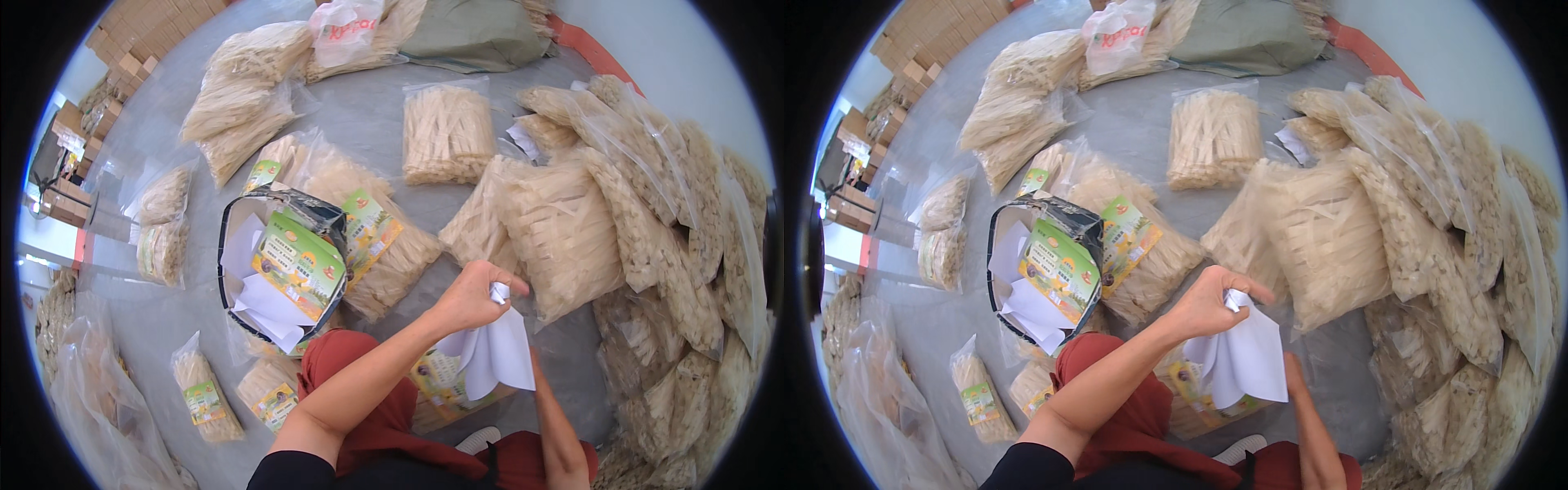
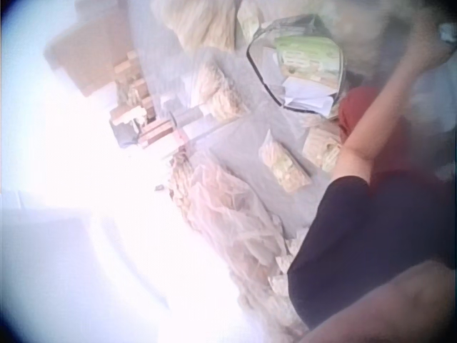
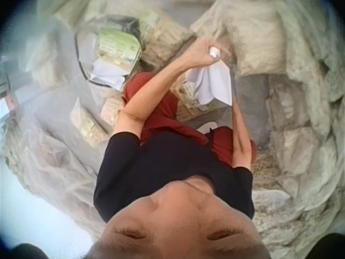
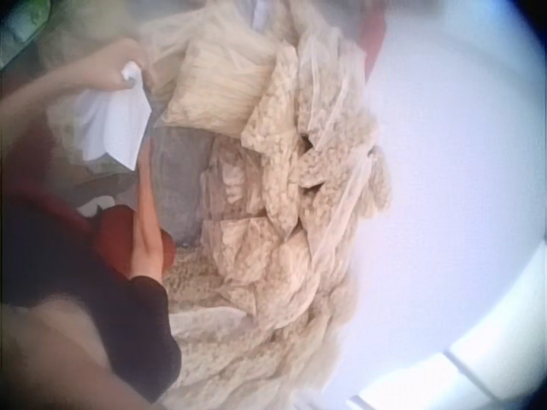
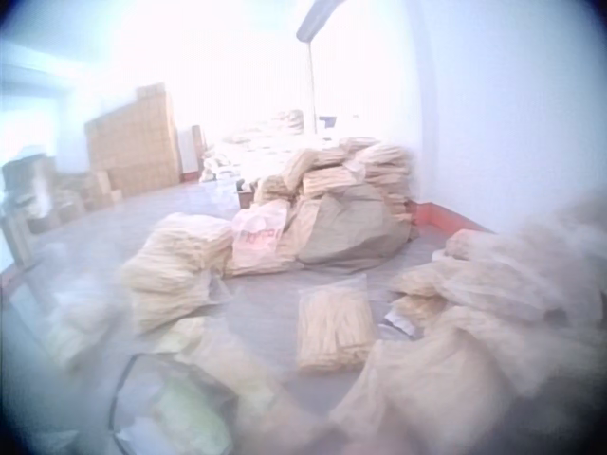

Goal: The person peels adhesive labels from a sheet and applies them to clear plastic bags containing dried noodle-like items. They handle the bags one at a time from a large pile on the warehouse floor.

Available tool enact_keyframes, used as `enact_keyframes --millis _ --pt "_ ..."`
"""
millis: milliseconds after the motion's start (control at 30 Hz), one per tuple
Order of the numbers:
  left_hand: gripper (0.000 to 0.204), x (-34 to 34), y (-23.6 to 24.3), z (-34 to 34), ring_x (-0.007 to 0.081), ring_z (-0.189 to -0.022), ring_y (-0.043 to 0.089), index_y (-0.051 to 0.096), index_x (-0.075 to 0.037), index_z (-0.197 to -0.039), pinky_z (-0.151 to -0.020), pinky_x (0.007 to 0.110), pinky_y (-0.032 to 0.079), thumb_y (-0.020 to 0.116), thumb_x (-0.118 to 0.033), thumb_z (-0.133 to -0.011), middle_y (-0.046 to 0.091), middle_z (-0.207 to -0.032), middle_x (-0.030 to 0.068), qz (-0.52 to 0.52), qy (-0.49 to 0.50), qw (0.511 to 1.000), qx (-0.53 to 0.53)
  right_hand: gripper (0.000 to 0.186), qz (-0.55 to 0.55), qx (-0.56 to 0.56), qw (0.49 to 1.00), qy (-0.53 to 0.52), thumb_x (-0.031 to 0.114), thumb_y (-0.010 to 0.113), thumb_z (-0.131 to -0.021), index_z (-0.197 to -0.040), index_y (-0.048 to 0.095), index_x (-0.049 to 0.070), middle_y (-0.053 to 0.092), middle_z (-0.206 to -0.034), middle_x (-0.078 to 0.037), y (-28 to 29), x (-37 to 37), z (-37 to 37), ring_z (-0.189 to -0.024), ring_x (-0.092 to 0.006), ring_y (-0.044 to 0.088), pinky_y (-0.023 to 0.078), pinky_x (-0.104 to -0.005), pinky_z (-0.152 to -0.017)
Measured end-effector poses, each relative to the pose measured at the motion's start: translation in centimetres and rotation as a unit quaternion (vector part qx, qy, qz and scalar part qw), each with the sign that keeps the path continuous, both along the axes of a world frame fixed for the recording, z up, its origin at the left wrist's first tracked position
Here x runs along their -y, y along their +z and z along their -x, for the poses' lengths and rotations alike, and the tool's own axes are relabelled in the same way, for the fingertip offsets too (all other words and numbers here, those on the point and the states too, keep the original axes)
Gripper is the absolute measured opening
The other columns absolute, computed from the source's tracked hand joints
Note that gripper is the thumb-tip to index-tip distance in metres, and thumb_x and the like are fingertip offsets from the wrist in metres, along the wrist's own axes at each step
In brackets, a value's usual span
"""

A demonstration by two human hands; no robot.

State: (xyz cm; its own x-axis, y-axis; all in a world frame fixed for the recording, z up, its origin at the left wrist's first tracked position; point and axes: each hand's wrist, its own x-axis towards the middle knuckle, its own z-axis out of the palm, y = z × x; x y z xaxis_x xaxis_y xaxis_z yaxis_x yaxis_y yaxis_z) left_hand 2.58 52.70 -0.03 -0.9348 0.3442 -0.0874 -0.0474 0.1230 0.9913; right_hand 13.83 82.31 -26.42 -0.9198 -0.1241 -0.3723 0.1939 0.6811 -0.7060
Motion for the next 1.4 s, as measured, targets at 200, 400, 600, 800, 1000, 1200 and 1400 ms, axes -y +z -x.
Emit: enact_keyframes --millis 200,400,600,800,1000,1200,1400 --pt "0.014 2.0 -0.2 0.6 0.0210 -0.076 0.066 0.058 -0.002 -0.056 -0.066 0.028 0.047 0.049 0.005 -0.064 0.058 -0.057 0.0072 -0.221 0.064 0.968 0.097 0.032 -0.086 0.024 0.995 -0.046 0.032 0.064 -0.081 -0.081 0.066 0.000 0.060 -0.065 -0.008 1.3 4.8 6.5 -0.064 -0.0133 0.057 0.045 -0.0338 -0.059" --pt "0.015 6.4 0.4 0.4 0.0195 -0.050 0.054 0.057 -0.002 -0.075 -0.047 0.027 0.042 0.048 0.006 -0.066 0.048 -0.051 0.0079 -0.415 0.150 0.880 0.176 0.029 -0.026 -0.015 0.999 0.030 0.029 0.063 -0.081 -0.083 0.066 0.000 0.061 -0.067 -0.007 6.7 11.6 6.2 -0.066 -0.0130 0.058 0.046 -0.0329 -0.060" --pt "0.050 11.2 3.2 0.1 0.0088 -0.037 0.037 0.043 0.004 -0.111 -0.035 0.023 0.034 0.049 -0.001 -0.062 0.045 -0.050 0.0050 -0.612 -0.175 0.753 0.168 0.027 0.117 0.054 0.984 0.124 0.026 0.062 -0.082 -0.085 0.066 0.000 0.061 -0.069 -0.006 8.8 20.7 2.3 -0.067 -0.0127 0.058 0.046 -0.0319 -0.060" --pt "0.056 13.1 3.2 -0.9 0.0052 -0.038 0.040 0.038 0.009 -0.117 -0.038 0.020 0.034 0.060 -0.010 -0.069 0.047 -0.052 0.0033 -0.630 -0.285 0.714 0.110 0.024 0.190 0.082 0.969 0.138 0.024 0.062 -0.083 -0.087 0.066 0.000 0.062 -0.070 -0.006 9.9 26.8 0.6 -0.069 -0.0124 0.058 0.047 -0.0309 -0.061" --pt "0.047 15.2 2.8 0.2 0.0106 -0.036 0.037 0.040 0.005 -0.114 -0.040 0.026 0.035 0.051 -0.002 -0.069 0.045 -0.051 0.0076 -0.639 -0.211 0.735 0.078 0.022 0.240 0.085 0.962 0.099 0.021 0.061 -0.084 -0.089 0.066 0.000 0.062 -0.072 -0.005 10.9 30.4 2.6 -0.071 -0.0120 0.059 0.047 -0.0299 -0.061" --pt "0.045 16.2 3.1 0.1 0.0098 -0.037 0.038 0.042 0.003 -0.113 -0.041 0.026 0.036 0.061 -0.012 -0.075 0.044 -0.052 0.0062 -0.608 -0.100 0.785 0.070 0.020 0.319 0.081 0.941 0.080 0.018 0.060 -0.084 -0.091 0.066 0.000 0.063 -0.074 -0.005 14.4 31.6 3.2 -0.072 -0.0117 0.059 0.048 -0.0289 -0.062" --pt "0.027 16.0 2.8 0.3 0.0082 -0.037 0.036 0.053 0.001 -0.094 -0.039 0.025 0.033 0.068 -0.012 -0.077 0.041 -0.052 0.0021 -0.564 -0.054 0.823 0.048 0.018 0.428 0.070 0.893 0.118 0.015 0.060 -0.085 -0.093 0.065 -0.001 0.064 -0.076 -0.004 19.0 33.0 5.7 -0.074 -0.0114 0.059 0.048 -0.0280 -0.062"
